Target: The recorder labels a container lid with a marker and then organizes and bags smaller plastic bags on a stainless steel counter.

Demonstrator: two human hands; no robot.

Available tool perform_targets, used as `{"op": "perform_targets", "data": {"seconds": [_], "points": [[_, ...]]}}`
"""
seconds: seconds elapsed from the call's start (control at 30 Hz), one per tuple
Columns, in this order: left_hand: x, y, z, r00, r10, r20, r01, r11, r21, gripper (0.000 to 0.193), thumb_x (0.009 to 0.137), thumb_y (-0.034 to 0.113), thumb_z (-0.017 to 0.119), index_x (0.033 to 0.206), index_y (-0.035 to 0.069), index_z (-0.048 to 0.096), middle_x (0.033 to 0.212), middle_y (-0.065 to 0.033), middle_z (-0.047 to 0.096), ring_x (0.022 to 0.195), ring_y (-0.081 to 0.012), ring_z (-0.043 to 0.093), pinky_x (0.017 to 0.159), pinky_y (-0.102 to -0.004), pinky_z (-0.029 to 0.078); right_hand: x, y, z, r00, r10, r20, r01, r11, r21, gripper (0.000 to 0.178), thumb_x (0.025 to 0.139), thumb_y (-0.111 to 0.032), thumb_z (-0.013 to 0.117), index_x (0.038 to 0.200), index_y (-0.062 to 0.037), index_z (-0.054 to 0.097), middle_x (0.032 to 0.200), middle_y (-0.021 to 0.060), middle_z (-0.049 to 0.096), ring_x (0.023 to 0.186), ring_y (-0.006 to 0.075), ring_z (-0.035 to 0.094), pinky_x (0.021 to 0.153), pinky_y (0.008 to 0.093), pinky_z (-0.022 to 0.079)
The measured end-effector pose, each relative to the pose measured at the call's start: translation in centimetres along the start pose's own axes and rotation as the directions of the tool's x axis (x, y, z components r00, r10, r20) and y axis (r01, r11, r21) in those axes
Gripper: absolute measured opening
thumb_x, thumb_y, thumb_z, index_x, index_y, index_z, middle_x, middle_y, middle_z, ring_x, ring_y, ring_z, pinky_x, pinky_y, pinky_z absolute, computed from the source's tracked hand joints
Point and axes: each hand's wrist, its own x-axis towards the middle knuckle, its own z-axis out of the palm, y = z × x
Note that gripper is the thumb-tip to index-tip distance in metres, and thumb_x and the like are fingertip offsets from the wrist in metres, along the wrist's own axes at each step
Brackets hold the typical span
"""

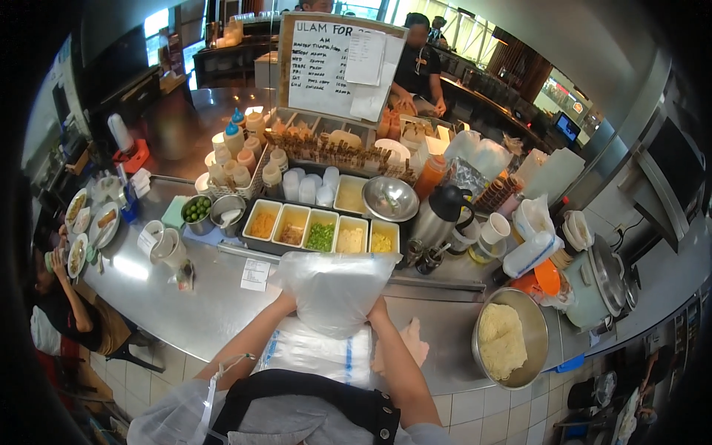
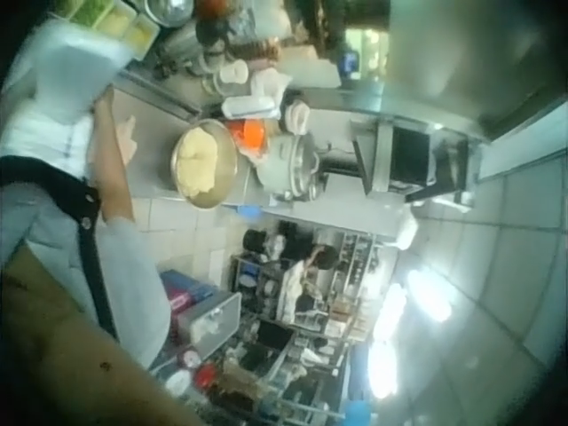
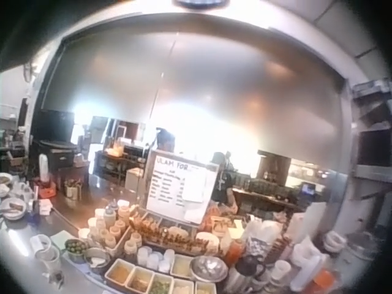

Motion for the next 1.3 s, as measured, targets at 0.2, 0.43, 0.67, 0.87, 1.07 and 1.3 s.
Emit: {"op": "perform_targets", "data": {"seconds": [0.2, 0.43, 0.67, 0.87, 1.07, 1.3], "points": [[4.1, 4.9, -0.8, 0.991, -0.052, 0.126, 0.086, 0.957, -0.278, 0.038, 0.094, 0.026, 0.047, 0.124, 0.003, 0.051, 0.119, -0.0158, 0.057, 0.109, -0.0272, 0.055, 0.097, -0.0352, 0.042, 3.8, -0.1, 0.1, 0.994, 0.053, 0.098, -0.082, 0.946, 0.314, 0.036, 0.09, -0.022, 0.055, 0.12, -0.0023, 0.053, 0.094, 0.012, 0.066, 0.087, 0.0232, 0.063, 0.07, 0.0342, 0.051], [1.7, 6.8, -2.1, 0.869, -0.371, 0.329, 0.484, 0.492, -0.724, 0.036, 0.094, 0.029, 0.048, 0.121, 0.006, 0.052, 0.116, -0.0123, 0.057, 0.106, -0.0235, 0.055, 0.097, -0.0382, 0.041, 1.2, 1.8, 0.1, 0.953, 0.221, 0.205, -0.296, 0.822, 0.486, 0.037, 0.09, -0.023, 0.054, 0.122, -0.0058, 0.05, 0.092, 0.0106, 0.064, 0.079, 0.0192, 0.062, 0.055, 0.031, 0.048], [-9.5, 9.7, -1.5, 0.566, -0.668, 0.484, 0.532, -0.153, -0.833, 0.034, 0.09, 0.037, 0.047, 0.112, 0.012, 0.051, 0.105, -0.0055, 0.055, 0.1, -0.0212, 0.052, 0.092, -0.0506, 0.039, -8.7, -2.1, 0.1, 0.893, 0.411, 0.182, -0.44, 0.713, 0.546, 0.025, 0.098, -0.029, 0.04, 0.12, -0.0203, 0.035, 0.08, 0.003, 0.049, 0.051, 0.0099, 0.038, 0.04, 0.0227, 0.027], [-8.8, 8.3, 1.8, 0.745, -0.597, 0.3, 0.5, 0.201, -0.842, 0.033, 0.089, 0.045, 0.045, 0.108, 0.019, 0.052, 0.113, -0.0001, 0.049, 0.101, -0.0191, 0.047, 0.086, -0.0424, 0.037, -7.5, 0.1, 0.5, 0.963, 0.263, 0.054, -0.267, 0.919, 0.292, 0.041, 0.094, -0.027, 0.049, 0.127, -0.0104, 0.031, 0.093, 0.0092, 0.053, 0.059, 0.0141, 0.05, 0.045, 0.0276, 0.04], [-12.3, 8.9, -4.4, 0.909, -0.417, 0.025, 0.334, 0.69, -0.642, 0.024, 0.084, 0.019, 0.06, 0.106, 0.015, 0.051, 0.107, 0.0017, 0.052, 0.099, -0.0164, 0.052, 0.09, -0.0327, 0.037, -12.6, -0.6, -4.5, 0.926, -0.375, -0.039, 0.347, 0.888, -0.302, 0.03, 0.078, -0.015, 0.07, 0.101, -0.0028, 0.055, 0.088, 0.0095, 0.054, 0.063, 0.0177, 0.053, 0.06, 0.0297, 0.045], [-18.7, 6.7, -3.6, 0.968, 0.15, 0.202, -0.249, 0.684, 0.686, 0.049, 0.087, 0.028, 0.054, 0.131, 0.009, 0.043, 0.142, -0.0165, 0.036, 0.133, -0.0367, 0.03, 0.108, -0.0569, 0.019, -17.3, 3.7, -2.0, 0.765, -0.58, 0.279, 0.613, 0.525, -0.59, 0.052, 0.083, -0.032, 0.066, 0.121, 0.0013, 0.051, 0.125, 0.0203, 0.05, 0.117, 0.034, 0.046, 0.098, 0.0438, 0.036]]}}
